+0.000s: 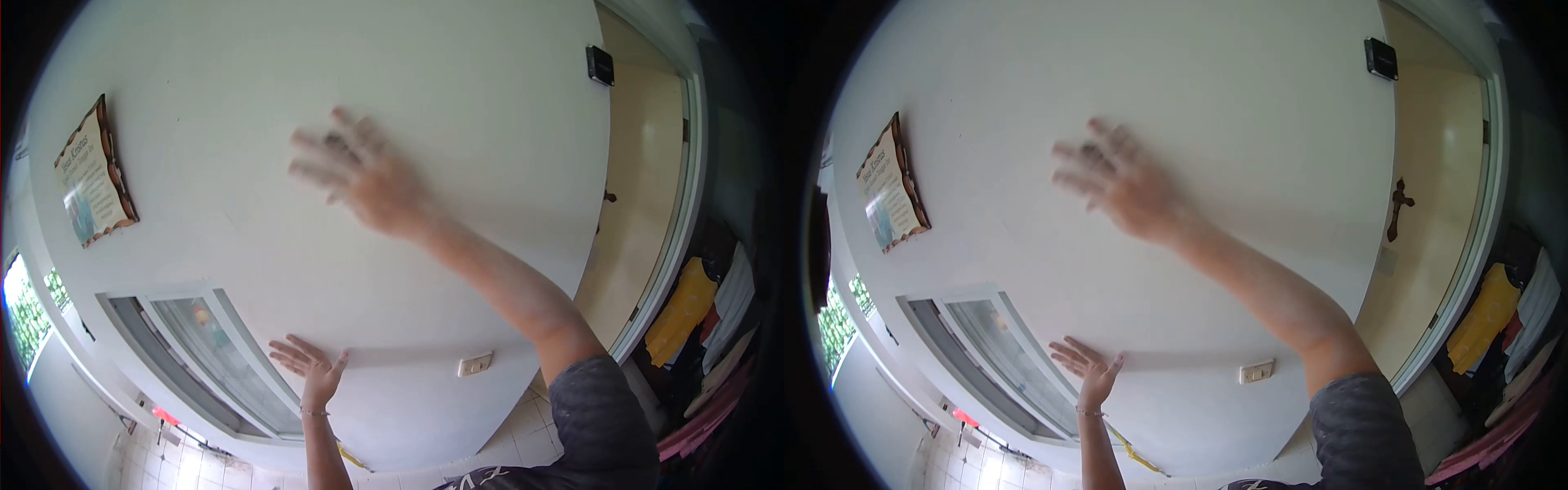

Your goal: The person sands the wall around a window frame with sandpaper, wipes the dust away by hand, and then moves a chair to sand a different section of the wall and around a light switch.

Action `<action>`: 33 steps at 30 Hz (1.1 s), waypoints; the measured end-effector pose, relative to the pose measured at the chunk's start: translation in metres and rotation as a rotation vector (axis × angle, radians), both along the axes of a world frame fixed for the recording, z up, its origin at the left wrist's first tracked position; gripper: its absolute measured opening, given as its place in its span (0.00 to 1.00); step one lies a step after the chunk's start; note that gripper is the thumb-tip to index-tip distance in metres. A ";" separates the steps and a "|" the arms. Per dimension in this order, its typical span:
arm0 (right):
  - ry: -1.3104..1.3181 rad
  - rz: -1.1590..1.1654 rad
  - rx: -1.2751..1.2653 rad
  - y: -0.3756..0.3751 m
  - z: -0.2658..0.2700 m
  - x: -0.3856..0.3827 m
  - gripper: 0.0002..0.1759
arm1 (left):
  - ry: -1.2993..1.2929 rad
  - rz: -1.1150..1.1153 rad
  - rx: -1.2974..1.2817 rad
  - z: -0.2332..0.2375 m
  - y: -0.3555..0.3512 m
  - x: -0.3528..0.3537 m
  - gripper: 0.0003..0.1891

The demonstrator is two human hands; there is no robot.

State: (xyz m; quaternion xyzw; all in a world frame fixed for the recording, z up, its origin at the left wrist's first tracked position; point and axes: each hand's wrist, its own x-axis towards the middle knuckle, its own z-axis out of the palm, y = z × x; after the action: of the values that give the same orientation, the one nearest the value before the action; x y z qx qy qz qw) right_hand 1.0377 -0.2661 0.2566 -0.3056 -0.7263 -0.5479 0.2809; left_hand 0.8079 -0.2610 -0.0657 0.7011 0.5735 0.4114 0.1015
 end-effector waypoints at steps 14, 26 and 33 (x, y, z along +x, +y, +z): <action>0.326 0.306 0.099 -0.007 0.004 0.083 0.33 | -0.231 -0.245 -0.248 0.054 -0.086 0.004 0.37; 0.151 0.417 0.007 -0.023 -0.018 0.085 0.32 | -0.288 -0.090 0.160 0.079 -0.087 0.079 0.22; 0.873 1.102 -0.707 -0.072 -0.084 0.091 0.33 | -0.427 -0.376 0.333 0.169 -0.149 0.120 0.29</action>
State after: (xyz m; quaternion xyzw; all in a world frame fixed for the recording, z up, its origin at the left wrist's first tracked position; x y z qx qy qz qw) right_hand 1.1286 -0.3381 0.1727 -0.1600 -0.7284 0.1036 0.6581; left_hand 0.9278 -0.4096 0.1037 0.6995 0.3246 0.6113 0.1777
